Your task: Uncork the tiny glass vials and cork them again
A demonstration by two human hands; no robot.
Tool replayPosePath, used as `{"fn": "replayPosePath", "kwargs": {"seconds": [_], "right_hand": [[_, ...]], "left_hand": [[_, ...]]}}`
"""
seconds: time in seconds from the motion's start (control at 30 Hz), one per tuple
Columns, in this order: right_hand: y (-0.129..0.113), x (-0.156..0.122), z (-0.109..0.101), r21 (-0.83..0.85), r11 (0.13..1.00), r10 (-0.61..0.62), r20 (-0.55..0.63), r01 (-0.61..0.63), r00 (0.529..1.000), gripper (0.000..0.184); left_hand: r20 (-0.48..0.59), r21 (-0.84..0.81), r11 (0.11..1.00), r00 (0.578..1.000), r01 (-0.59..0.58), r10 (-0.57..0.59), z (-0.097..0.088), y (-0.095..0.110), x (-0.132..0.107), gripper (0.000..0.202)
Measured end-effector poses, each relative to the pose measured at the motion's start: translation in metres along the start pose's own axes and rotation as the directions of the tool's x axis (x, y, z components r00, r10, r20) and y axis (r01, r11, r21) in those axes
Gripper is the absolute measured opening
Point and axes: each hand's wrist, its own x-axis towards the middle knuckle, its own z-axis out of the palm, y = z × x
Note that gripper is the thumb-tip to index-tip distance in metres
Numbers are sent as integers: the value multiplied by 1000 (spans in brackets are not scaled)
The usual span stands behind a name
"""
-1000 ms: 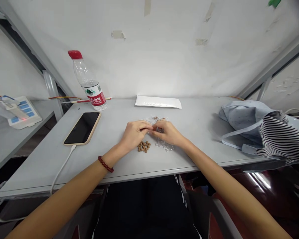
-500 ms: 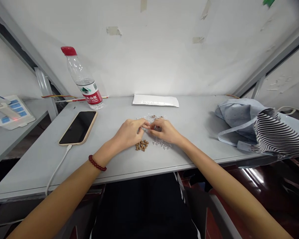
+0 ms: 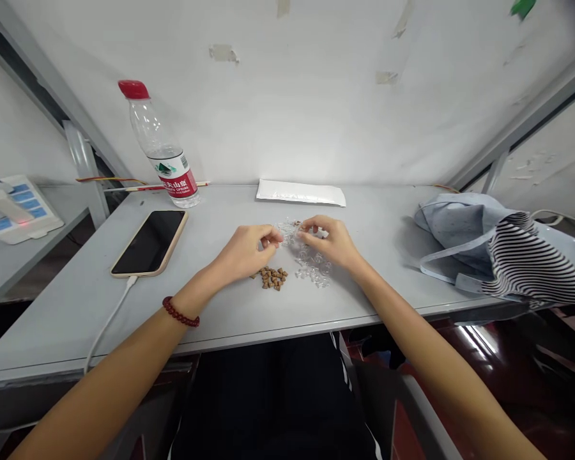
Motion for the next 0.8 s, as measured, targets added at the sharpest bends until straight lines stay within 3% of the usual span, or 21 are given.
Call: {"fn": "replayPosePath", "kwargs": {"seconds": [0.1, 0.23, 0.4, 0.8], "right_hand": [[9, 3, -5, -95, 995, 27, -71, -34, 997, 8], [18, 4, -6, -176, 983, 42, -24, -45, 999, 6], [18, 3, -3, -222, 974, 40, 4, -38, 999, 5], [6, 4, -12, -137, 989, -34, 110, 49, 993, 15]], "left_hand": [[146, -19, 999, 988, -51, 53, 0, 2, -3, 21], [300, -32, 993, 947, -115, 119, -1, 5, -7, 18], [421, -124, 991, 901, -58, 105, -5, 6, -7, 16], [442, -80, 997, 896, -11, 46, -5, -1, -7, 19]]}}
